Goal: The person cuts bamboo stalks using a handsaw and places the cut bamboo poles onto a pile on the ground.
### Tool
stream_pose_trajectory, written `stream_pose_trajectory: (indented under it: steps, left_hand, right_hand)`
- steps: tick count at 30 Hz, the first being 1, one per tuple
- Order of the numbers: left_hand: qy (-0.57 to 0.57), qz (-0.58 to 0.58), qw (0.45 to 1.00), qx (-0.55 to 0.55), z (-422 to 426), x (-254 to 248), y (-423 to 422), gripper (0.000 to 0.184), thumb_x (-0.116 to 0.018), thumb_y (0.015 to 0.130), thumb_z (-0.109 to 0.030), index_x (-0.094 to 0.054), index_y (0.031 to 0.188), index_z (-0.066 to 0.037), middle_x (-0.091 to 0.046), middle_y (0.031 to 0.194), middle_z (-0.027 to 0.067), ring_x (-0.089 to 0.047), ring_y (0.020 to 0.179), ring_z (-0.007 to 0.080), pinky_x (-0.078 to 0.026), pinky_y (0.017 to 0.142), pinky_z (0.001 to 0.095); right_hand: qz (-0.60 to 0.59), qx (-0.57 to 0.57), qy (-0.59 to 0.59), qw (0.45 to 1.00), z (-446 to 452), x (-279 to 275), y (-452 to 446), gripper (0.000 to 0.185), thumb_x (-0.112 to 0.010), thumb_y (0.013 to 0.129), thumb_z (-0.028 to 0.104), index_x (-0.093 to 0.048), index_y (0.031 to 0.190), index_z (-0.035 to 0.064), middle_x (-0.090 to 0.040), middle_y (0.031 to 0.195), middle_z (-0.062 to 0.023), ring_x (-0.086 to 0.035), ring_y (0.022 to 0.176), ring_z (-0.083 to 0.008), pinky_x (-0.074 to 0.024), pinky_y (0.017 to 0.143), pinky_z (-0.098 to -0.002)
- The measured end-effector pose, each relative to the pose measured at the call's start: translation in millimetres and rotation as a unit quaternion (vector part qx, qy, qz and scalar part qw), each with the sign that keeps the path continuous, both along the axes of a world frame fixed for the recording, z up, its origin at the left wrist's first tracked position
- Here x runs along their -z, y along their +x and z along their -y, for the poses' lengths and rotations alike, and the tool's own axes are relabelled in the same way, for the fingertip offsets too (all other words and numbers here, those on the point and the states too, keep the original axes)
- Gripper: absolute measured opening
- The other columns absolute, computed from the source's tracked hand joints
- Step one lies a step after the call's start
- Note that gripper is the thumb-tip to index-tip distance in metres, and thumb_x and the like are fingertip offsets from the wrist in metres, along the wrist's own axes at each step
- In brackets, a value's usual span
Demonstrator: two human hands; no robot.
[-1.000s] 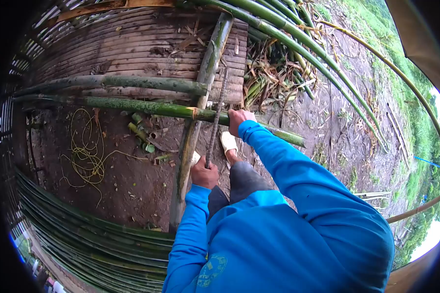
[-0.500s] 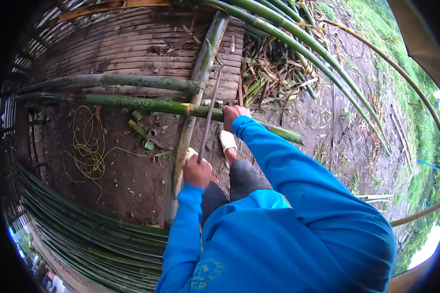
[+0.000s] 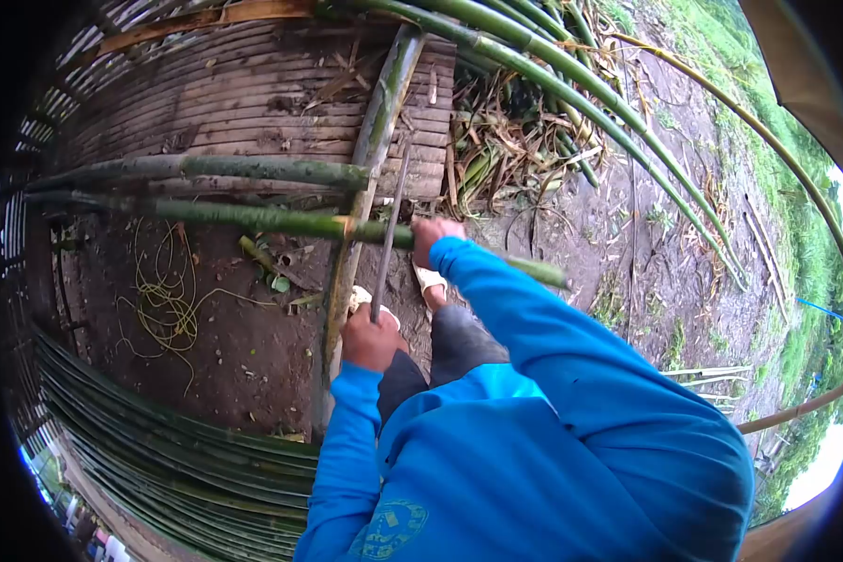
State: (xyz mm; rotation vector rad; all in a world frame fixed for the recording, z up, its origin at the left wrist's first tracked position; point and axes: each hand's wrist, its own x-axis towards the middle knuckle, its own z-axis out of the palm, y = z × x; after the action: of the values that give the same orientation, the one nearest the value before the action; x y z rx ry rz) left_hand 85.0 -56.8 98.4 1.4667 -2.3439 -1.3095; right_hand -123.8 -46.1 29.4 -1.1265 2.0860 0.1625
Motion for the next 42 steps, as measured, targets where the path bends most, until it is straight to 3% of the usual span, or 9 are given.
stream_pose_trajectory:
  steps: [6,16,22,25,29,32,37,38,42]
  left_hand:
    - [0.113,0.071,0.991,-0.029,-28.7,-68.3,63.1,0.008,-0.055,0.071,-0.008,-0.051,0.073,-0.001,-0.054,0.064,0.0227,-0.053,0.061,0.0441,-0.039,0.057,0.0520]
    - [0.100,0.100,0.989,-0.051,-66.7,-102.4,104.0,0.007,-0.055,0.067,-0.007,-0.050,0.070,-0.002,-0.052,0.059,0.0202,-0.053,0.058,0.0413,-0.038,0.052,0.0500]
    - [0.036,-0.056,0.995,-0.069,-11.9,25.5,5.7,0.003,-0.055,0.071,-0.005,-0.052,0.071,-0.004,-0.053,0.058,0.0183,-0.057,0.061,0.0388,-0.043,0.054,0.0456]
    - [0.118,-0.056,0.987,-0.088,-17.0,34.2,21.5,0.004,-0.056,0.071,-0.006,-0.052,0.071,-0.005,-0.052,0.056,0.0165,-0.057,0.061,0.0380,-0.045,0.054,0.0436]
    - [0.044,-0.112,0.991,-0.062,-29.5,110.3,51.0,0.006,-0.057,0.071,-0.004,-0.052,0.075,-0.004,-0.054,0.062,0.0175,-0.057,0.060,0.0390,-0.046,0.053,0.0446]
    - [0.000,-0.098,0.994,-0.052,-35.8,62.6,42.2,0.013,-0.058,0.068,-0.005,-0.051,0.079,-0.003,-0.057,0.073,0.0218,-0.056,0.060,0.0426,-0.046,0.054,0.0486]
    - [0.077,0.015,0.996,-0.038,-65.3,-41.8,119.0,0.020,-0.059,0.066,-0.006,-0.054,0.085,-0.005,-0.057,0.073,0.0238,-0.056,0.067,0.0448,-0.046,0.057,0.0510]
    - [0.107,0.026,0.993,-0.043,-70.9,-58.1,137.0,0.020,-0.058,0.066,-0.005,-0.055,0.086,-0.005,-0.057,0.071,0.0233,-0.055,0.067,0.0450,-0.045,0.057,0.0518]
    - [0.078,-0.006,0.996,-0.037,-61.7,-36.6,131.7,0.016,-0.057,0.067,-0.005,-0.055,0.083,-0.003,-0.056,0.075,0.0258,-0.055,0.068,0.0454,-0.045,0.059,0.0524]
  right_hand:
    - [0.054,0.029,0.029,0.998,-9.0,-15.0,14.3,0.027,-0.061,0.070,0.019,-0.065,0.094,0.0084,-0.064,0.096,-0.0184,-0.063,0.091,-0.0335,-0.0507,0.080,-0.0420]
    - [0.016,-0.026,-0.012,0.999,-0.2,1.1,4.9,0.024,-0.057,0.070,0.015,-0.065,0.091,0.0083,-0.065,0.090,-0.0197,-0.063,0.087,-0.0344,-0.0512,0.077,-0.0427]
    - [0.000,-0.004,-0.006,1.000,-2.0,6.2,11.8,0.022,-0.057,0.069,0.014,-0.065,0.090,0.0098,-0.065,0.084,-0.0199,-0.064,0.083,-0.0351,-0.0522,0.073,-0.0432]
    - [0.000,-0.022,0.007,1.000,-4.2,5.4,15.0,0.023,-0.058,0.067,0.016,-0.065,0.089,0.0104,-0.065,0.085,-0.0186,-0.064,0.084,-0.0346,-0.0523,0.073,-0.0426]
    - [-0.002,-0.035,0.055,0.998,3.3,0.2,13.8,0.028,-0.059,0.065,0.017,-0.067,0.092,0.0126,-0.065,0.090,-0.0176,-0.063,0.088,-0.0344,-0.0511,0.079,-0.0414]
    - [-0.017,-0.028,0.069,0.997,-5.7,11.9,19.7,0.031,-0.058,0.065,0.018,-0.067,0.094,0.0099,-0.065,0.094,-0.0181,-0.062,0.092,-0.0335,-0.0500,0.082,-0.0409]
    - [-0.019,-0.029,0.101,0.994,9.3,-4.4,21.0,0.035,-0.058,0.064,0.019,-0.066,0.097,0.0076,-0.064,0.098,-0.0191,-0.061,0.096,-0.0336,-0.0488,0.084,-0.0406]
    - [-0.029,-0.033,0.072,0.996,3.6,10.5,19.4,0.036,-0.061,0.062,0.021,-0.065,0.097,0.0126,-0.065,0.089,-0.0179,-0.063,0.089,-0.0343,-0.0502,0.081,-0.0409]
    - [-0.019,-0.033,0.063,0.997,4.5,11.8,19.0,0.037,-0.062,0.061,0.022,-0.065,0.097,0.0136,-0.065,0.091,-0.0180,-0.063,0.089,-0.0342,-0.0500,0.081,-0.0408]
